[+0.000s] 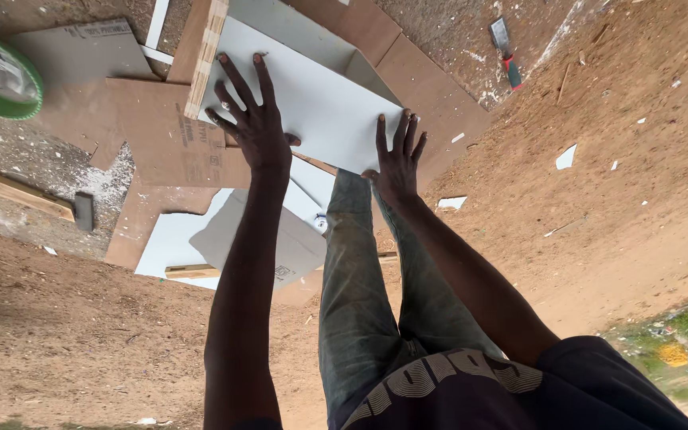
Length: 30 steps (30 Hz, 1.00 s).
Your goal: The person assembles a small wooden drawer by applying glue to the edges and attaching panels together. They use a small piece of wood to spread the glue and then apply tape to secure the joint.
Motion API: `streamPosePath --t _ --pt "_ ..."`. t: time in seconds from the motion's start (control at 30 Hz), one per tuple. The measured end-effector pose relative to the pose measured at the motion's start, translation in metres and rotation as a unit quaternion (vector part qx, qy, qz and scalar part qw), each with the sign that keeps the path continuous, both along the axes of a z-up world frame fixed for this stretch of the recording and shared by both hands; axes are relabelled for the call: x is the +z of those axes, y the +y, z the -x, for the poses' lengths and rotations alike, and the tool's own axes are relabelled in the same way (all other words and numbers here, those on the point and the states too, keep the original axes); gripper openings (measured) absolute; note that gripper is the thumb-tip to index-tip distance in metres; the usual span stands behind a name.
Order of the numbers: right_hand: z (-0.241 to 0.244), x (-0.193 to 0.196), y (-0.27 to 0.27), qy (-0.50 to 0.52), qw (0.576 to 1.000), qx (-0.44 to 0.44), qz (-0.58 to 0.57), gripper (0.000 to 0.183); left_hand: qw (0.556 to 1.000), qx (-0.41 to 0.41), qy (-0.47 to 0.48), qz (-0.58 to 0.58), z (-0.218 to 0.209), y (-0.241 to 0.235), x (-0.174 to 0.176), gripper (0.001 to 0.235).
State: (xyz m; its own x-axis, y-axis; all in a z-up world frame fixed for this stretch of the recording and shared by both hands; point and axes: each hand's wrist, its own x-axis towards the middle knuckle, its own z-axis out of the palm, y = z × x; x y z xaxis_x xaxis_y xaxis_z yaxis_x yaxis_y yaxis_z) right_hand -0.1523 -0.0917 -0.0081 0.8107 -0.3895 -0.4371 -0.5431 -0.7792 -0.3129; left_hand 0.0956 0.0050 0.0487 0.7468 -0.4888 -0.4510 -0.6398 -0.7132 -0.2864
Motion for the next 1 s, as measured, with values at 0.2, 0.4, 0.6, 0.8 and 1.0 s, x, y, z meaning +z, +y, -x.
streamPosePath --t 0.2,0.4,0.6,0.8,1.0 --pt "-0.006 0.003 -0.003 0.027 0.991 -0.069 -0.111 0.155 0.997 0.019 0.059 0.054 -0.007 0.004 0.01 0.166" --pt "-0.007 0.004 -0.001 0.021 0.996 -0.067 -0.055 0.154 0.998 -0.013 0.056 0.027 -0.012 0.015 -0.004 0.169" --pt "-0.002 -0.006 0.011 -0.023 0.997 -0.075 -0.019 0.138 0.998 -0.005 0.063 0.025 -0.015 0.022 -0.005 0.17" --pt "0.002 -0.019 0.01 -0.04 0.997 -0.027 0.064 0.124 0.998 -0.016 0.052 0.039 -0.016 0.015 -0.002 0.172" --pt "0.004 -0.014 0.0 -0.001 0.994 -0.047 -0.095 0.148 0.999 -0.002 0.045 0.026 -0.012 0.022 -0.008 0.171"
